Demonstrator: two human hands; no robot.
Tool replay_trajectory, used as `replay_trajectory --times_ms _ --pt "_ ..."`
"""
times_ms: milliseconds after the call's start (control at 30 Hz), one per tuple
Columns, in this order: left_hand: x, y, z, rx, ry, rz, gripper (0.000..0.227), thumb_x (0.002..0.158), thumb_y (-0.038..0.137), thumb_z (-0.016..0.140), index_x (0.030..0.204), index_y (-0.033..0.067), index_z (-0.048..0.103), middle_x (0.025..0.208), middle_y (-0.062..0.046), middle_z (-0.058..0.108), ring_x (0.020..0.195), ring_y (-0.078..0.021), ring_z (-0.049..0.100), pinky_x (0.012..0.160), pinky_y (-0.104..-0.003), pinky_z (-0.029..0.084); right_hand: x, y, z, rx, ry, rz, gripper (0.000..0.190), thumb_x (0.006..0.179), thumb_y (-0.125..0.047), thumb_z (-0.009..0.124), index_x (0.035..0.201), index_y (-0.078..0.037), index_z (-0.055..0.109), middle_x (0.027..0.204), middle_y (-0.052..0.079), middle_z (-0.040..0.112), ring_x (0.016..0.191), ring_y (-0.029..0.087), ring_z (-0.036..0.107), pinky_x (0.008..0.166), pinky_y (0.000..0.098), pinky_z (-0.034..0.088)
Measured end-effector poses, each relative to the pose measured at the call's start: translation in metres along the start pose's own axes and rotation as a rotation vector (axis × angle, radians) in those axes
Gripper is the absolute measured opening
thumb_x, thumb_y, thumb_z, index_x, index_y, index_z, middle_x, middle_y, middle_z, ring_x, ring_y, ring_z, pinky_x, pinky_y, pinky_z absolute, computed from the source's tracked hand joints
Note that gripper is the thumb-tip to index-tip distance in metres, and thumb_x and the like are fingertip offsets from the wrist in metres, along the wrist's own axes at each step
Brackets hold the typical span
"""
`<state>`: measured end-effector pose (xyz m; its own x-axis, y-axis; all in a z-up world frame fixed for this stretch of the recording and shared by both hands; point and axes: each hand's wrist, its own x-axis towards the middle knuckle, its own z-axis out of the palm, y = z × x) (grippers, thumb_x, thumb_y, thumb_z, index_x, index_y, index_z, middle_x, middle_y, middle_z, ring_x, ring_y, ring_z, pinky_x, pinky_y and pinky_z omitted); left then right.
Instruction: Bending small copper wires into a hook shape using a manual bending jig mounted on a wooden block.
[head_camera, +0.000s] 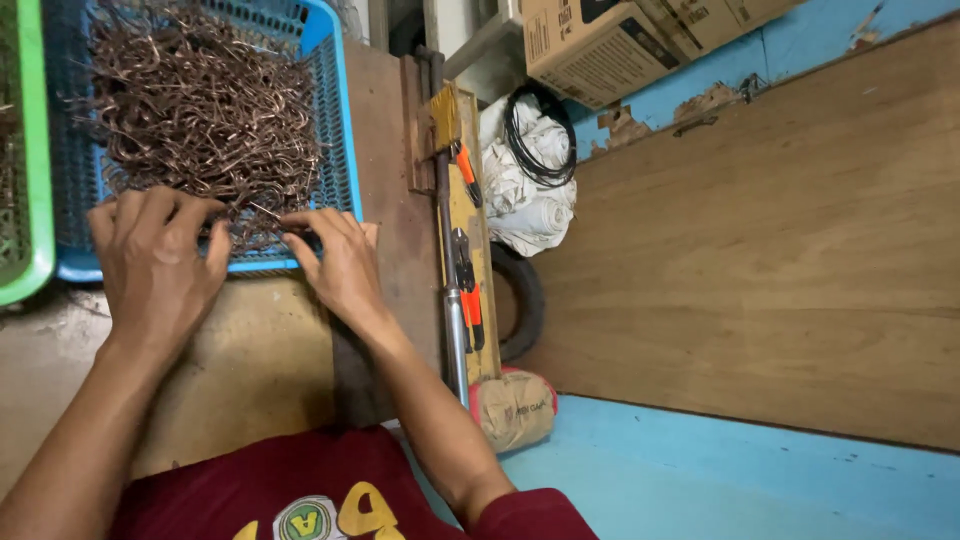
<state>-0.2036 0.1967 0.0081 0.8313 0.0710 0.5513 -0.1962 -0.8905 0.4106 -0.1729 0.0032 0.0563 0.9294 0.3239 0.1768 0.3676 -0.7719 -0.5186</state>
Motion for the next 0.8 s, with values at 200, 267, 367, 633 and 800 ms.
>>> replay_trajectory --times_ms 200,267,367,633,800 --pt "0.007 -0.002 -0.027 -0.036 0.074 -0.031 0.021 0.098 0.007 0.078 0.119 0.0087 0.081 0.122 -0.012 0.064 0.107 -0.0346 0.058 0.086 -0.045 0.050 0.021 -0.027 0.006 -0.020 -0.015 -0.093 0.016 0.102 -0.026 0.065 0.117 -0.022 0.069 0.113 -0.003 0.072 0.108 0.023 0.066 0.094 0.0381 0.039" --pt "0.012 -0.007 -0.039 -0.012 0.104 -0.035 0.023 0.099 0.005 0.079 0.122 0.0067 0.082 0.122 -0.014 0.063 0.109 -0.0350 0.059 0.091 -0.045 0.052 0.034 -0.039 0.009 0.000 -0.025 -0.132 0.017 0.102 -0.026 0.064 0.118 -0.022 0.069 0.115 -0.003 0.072 0.112 0.023 0.066 0.096 0.0381 0.039" --pt "0.016 -0.022 -0.050 0.049 0.160 -0.041 0.025 0.100 0.002 0.079 0.124 0.0076 0.083 0.119 -0.013 0.065 0.109 -0.0341 0.060 0.094 -0.044 0.052 0.055 -0.058 0.015 0.003 -0.044 -0.205 0.020 0.103 -0.029 0.063 0.121 -0.022 0.068 0.116 -0.003 0.070 0.117 0.023 0.065 0.097 0.0389 0.039" --pt "0.010 -0.088 -0.026 0.297 0.124 -0.263 0.020 0.104 0.018 0.073 0.123 0.0184 0.082 0.110 -0.007 0.073 0.102 -0.0307 0.068 0.085 -0.044 0.051 0.127 -0.100 0.069 -0.092 -0.100 -0.426 0.029 0.098 -0.037 0.064 0.125 -0.025 0.065 0.123 0.001 0.065 0.120 0.028 0.063 0.096 0.0457 0.042" --pt "0.009 -0.087 -0.024 0.383 -0.011 -0.344 0.016 0.103 0.028 0.069 0.108 0.0146 0.077 0.106 -0.009 0.070 0.099 -0.0313 0.066 0.077 -0.043 0.052 0.166 -0.108 0.127 -0.504 -0.054 -0.484 0.034 0.085 -0.040 0.064 0.105 -0.014 0.071 0.136 0.013 0.056 0.129 0.033 0.053 0.111 0.0578 0.040"
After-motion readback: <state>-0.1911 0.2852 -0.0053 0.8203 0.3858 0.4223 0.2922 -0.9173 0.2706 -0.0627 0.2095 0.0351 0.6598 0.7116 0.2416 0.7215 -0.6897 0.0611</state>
